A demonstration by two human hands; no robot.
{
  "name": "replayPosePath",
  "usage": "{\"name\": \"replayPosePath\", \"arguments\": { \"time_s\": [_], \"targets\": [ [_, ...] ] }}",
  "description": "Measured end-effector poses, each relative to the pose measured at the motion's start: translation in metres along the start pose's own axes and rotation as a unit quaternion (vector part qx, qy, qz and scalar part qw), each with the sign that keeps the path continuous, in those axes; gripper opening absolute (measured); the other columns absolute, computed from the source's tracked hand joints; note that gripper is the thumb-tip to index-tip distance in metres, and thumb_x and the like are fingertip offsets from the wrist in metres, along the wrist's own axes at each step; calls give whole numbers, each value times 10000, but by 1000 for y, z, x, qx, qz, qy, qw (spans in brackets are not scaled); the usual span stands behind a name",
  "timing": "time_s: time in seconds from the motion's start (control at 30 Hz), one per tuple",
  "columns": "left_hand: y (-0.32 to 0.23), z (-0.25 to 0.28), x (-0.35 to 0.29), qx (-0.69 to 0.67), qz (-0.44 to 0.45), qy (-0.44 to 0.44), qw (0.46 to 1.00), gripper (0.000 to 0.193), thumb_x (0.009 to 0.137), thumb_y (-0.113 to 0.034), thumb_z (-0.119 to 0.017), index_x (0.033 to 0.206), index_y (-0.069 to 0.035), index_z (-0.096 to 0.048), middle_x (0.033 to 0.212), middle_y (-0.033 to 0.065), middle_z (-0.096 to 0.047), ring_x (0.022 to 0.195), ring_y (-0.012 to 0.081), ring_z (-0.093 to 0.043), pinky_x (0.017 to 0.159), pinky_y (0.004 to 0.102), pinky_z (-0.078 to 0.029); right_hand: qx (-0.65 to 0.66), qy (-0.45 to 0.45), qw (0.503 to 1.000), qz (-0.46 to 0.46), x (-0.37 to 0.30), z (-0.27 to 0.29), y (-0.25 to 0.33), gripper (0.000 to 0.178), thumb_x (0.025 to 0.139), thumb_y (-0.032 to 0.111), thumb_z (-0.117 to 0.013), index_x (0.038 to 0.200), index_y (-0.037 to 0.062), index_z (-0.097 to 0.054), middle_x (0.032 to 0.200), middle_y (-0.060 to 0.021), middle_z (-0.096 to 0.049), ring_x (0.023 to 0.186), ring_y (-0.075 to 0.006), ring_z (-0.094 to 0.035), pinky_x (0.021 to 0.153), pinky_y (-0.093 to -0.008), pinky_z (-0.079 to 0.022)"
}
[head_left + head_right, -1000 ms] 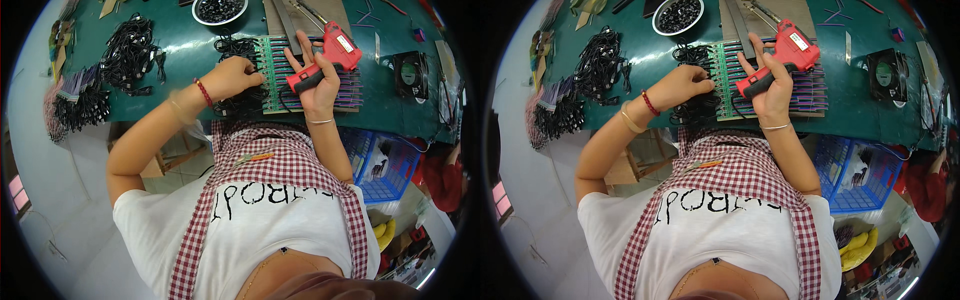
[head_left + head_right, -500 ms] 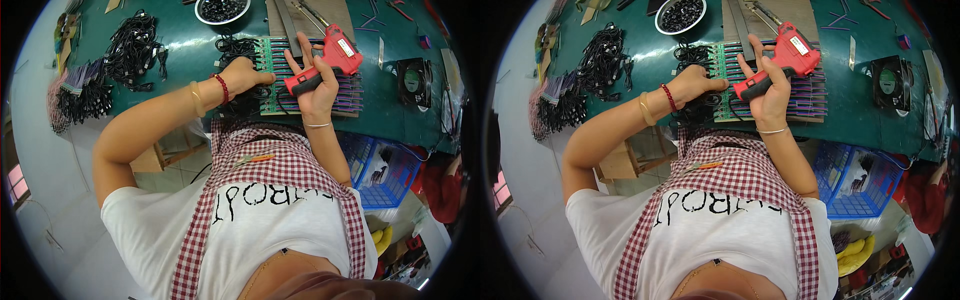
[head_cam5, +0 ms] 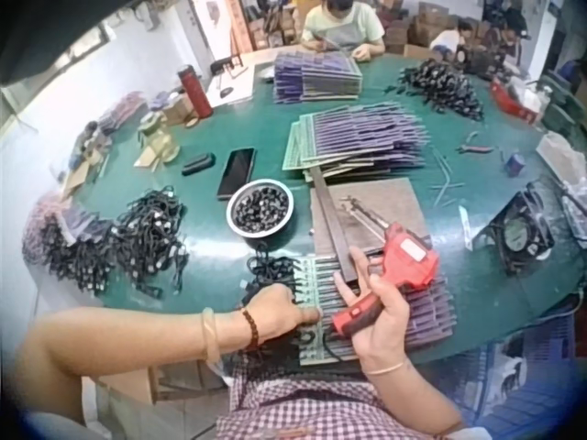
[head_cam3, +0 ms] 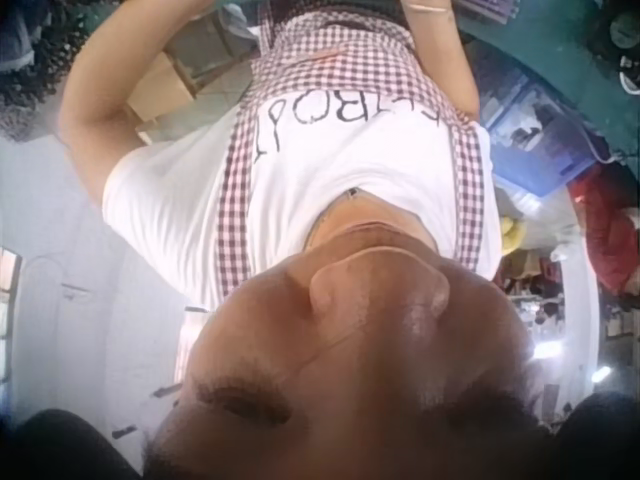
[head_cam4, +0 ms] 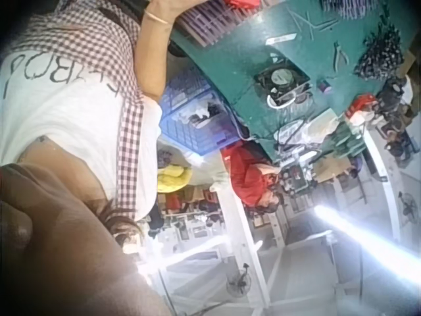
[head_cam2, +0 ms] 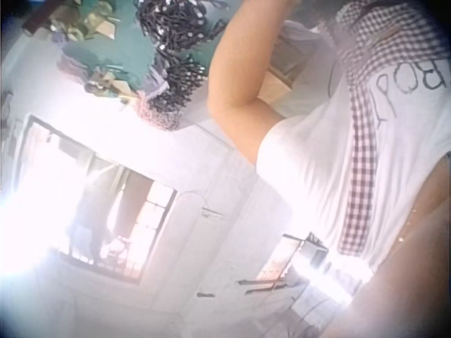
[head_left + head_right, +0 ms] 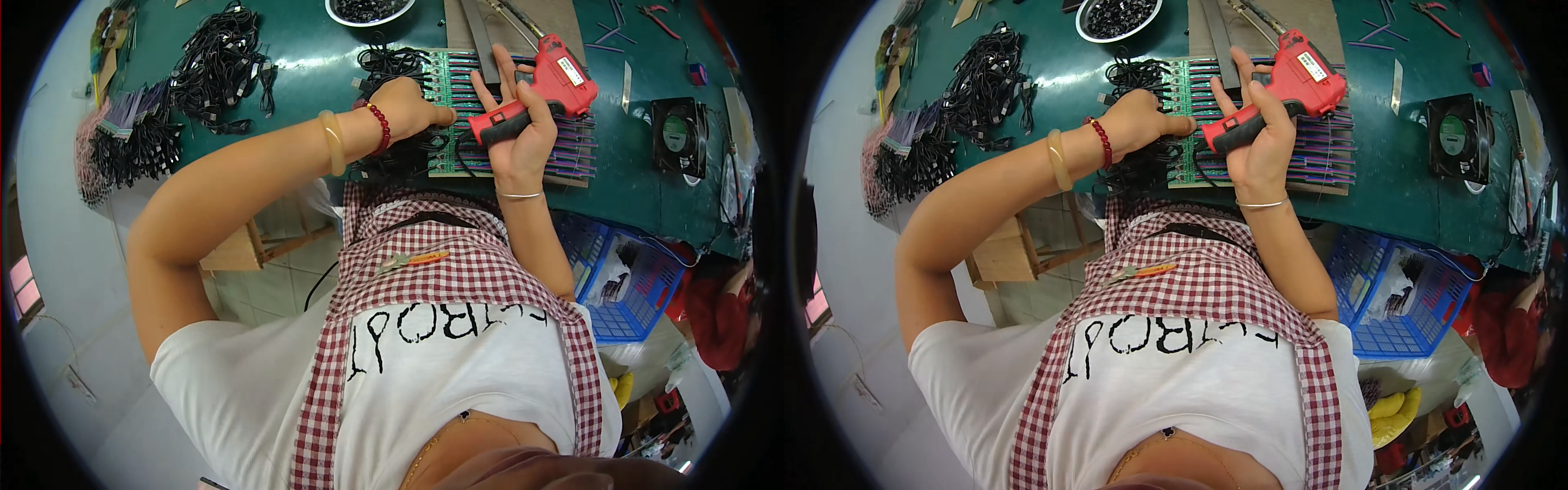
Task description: The person assembles electronic circuit boards by placing small components onto the boards by hand and soldering them using a soldering iron.
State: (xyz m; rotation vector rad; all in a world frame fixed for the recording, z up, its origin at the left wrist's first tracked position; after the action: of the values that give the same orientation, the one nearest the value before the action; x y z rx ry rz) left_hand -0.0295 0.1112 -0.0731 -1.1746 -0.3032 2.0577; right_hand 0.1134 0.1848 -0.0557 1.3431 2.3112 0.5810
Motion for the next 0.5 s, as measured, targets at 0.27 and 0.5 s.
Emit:
{"name": "replayPosePath", "arguments": {
  "time_s": [0.27,0.5],
  "targets": [
    [2,-1,2,-4,2,5,1000,566,633,-438,-738,853,75,-648,815,197,-645,768,273,-635,719,338,-479,-3,-6,1000,1,2,-1,0,265,827,5,-465,1082,36,-398,1109,-105,-459,1252,-269,-396,995,-536,-362],
    [-1,-1,1,-139,-63,46,987,480,719,-400,-723,817,65,-655,703,107,-621,614,159,-561,584,304,-446,6,-4,1000,1,2,-1,1,259,825,-2,-464,1074,31,-403,1102,-97,-456,1252,-269,-398,988,-545,-365]
  ]
}}
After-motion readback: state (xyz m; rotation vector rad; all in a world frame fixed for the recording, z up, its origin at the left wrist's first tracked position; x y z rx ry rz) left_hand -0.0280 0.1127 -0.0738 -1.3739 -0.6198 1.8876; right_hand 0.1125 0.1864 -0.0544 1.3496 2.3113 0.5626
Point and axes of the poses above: each hand's wrist, its own x-axis towards the middle knuckle, its own z-axis out of the back of the hand, y = z × x, the point moved 6 cm from there along x, towards the middle knuckle
